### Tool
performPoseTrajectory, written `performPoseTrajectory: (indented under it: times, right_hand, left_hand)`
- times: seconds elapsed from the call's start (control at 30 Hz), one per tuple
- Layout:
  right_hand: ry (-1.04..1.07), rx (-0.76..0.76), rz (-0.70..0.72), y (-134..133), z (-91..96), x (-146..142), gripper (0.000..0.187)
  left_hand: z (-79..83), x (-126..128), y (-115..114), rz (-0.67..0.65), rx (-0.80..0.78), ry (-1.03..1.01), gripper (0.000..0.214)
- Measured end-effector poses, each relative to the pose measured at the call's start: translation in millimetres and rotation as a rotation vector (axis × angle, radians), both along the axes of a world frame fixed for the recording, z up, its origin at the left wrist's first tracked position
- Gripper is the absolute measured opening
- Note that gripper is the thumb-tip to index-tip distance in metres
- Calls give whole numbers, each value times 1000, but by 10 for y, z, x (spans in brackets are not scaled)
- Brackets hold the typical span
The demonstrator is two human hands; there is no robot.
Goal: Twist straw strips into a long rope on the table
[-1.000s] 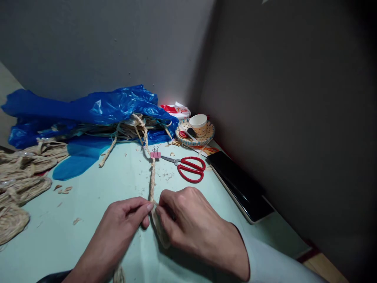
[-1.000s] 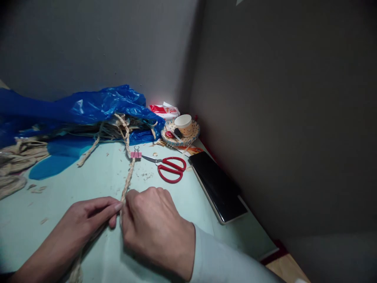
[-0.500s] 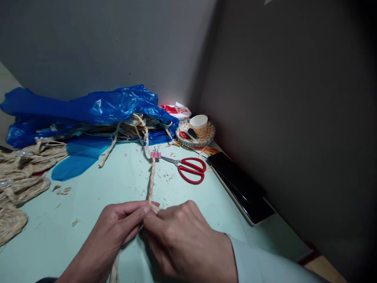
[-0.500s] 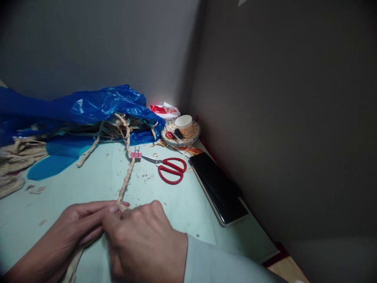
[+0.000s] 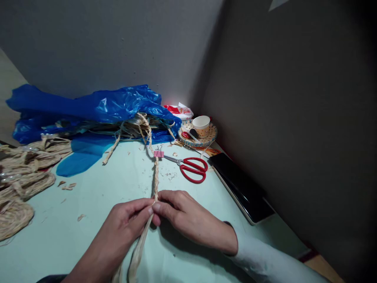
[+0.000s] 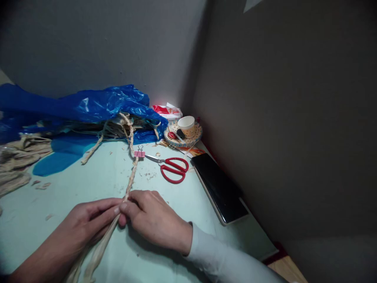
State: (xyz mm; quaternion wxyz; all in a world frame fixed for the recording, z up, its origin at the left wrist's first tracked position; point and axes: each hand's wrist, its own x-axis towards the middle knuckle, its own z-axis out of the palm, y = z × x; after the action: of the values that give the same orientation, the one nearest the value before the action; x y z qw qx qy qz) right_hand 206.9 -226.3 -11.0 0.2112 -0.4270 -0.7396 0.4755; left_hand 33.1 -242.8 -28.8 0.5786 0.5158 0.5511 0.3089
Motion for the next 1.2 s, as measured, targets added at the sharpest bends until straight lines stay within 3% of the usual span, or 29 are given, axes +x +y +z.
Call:
performPoseTrajectory:
  times: [0.27, 0.47, 0.63, 0.77, 1.0, 1.1, 1.2]
  right_hand:
    - [-67, 146, -100, -19, -72, 18, 31]
    - [-7, 110, -143, -42, -142, -1, 30]
    - [109, 39, -103, -18, -148, 2, 30]
    - [178, -59, -89, 20, -116, 19, 28]
    - [213, -169, -89, 35, -121, 30, 26]
    - [231, -156, -95, 24, -145, 25, 26]
    - [263, -134, -71, 12, -121, 23, 29]
  left_hand:
    - [-42, -23, -78, -46, 164, 375, 40]
    - [-16, -134, -99, 116, 452, 450, 25]
    - [-86, -15, -237, 59, 529, 421, 19]
    - [-192, 75, -348, 60, 826, 452, 13]
    - [-341, -28, -362, -156, 1258, 690, 28]
    - [-278, -74, -328, -178, 1235, 665, 24]
    - [-133, -94, -231, -15, 908, 550, 9]
